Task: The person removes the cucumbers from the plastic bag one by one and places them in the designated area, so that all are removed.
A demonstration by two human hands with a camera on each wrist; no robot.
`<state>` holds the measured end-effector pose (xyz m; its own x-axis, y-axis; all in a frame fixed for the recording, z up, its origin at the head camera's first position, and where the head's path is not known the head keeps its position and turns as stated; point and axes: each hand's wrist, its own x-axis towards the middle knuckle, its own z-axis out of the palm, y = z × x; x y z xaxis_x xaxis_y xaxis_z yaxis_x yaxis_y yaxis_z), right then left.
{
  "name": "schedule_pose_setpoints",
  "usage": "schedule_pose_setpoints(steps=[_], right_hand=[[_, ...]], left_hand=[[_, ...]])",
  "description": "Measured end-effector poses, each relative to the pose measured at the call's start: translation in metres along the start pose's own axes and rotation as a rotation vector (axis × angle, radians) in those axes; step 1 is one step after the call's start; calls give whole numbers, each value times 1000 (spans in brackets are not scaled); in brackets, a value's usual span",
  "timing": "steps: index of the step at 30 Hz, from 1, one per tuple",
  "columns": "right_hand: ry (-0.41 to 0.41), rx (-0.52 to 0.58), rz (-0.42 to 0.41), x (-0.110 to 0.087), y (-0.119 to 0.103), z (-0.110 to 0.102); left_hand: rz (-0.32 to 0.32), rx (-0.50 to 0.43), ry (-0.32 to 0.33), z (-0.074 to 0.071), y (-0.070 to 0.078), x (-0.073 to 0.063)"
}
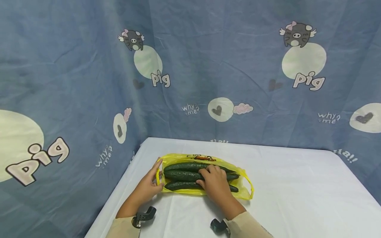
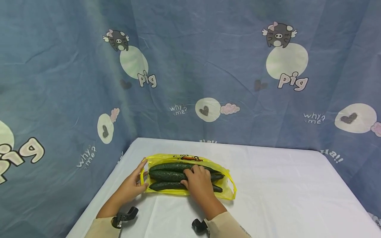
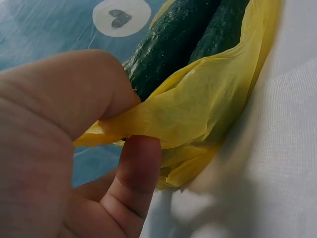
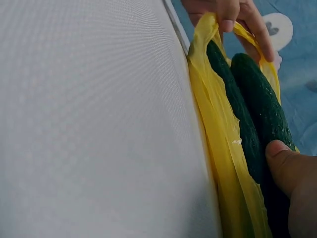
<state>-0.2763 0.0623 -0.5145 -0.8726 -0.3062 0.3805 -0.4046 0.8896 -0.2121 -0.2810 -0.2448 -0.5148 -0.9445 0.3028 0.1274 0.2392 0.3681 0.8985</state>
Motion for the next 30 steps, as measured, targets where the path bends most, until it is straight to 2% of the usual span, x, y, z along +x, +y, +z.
schedule_pose_setpoints(steps=[5, 15, 30], right_hand=[[-23, -5, -17, -1, -1, -2], [-13, 3, -42, -4, 0, -3], [15, 10, -62, -7, -1, -12]], left_hand=[[-4, 15, 9, 0, 0, -1], [-47, 32, 20, 2, -4, 1], [-33, 46, 16, 2, -2, 1]])
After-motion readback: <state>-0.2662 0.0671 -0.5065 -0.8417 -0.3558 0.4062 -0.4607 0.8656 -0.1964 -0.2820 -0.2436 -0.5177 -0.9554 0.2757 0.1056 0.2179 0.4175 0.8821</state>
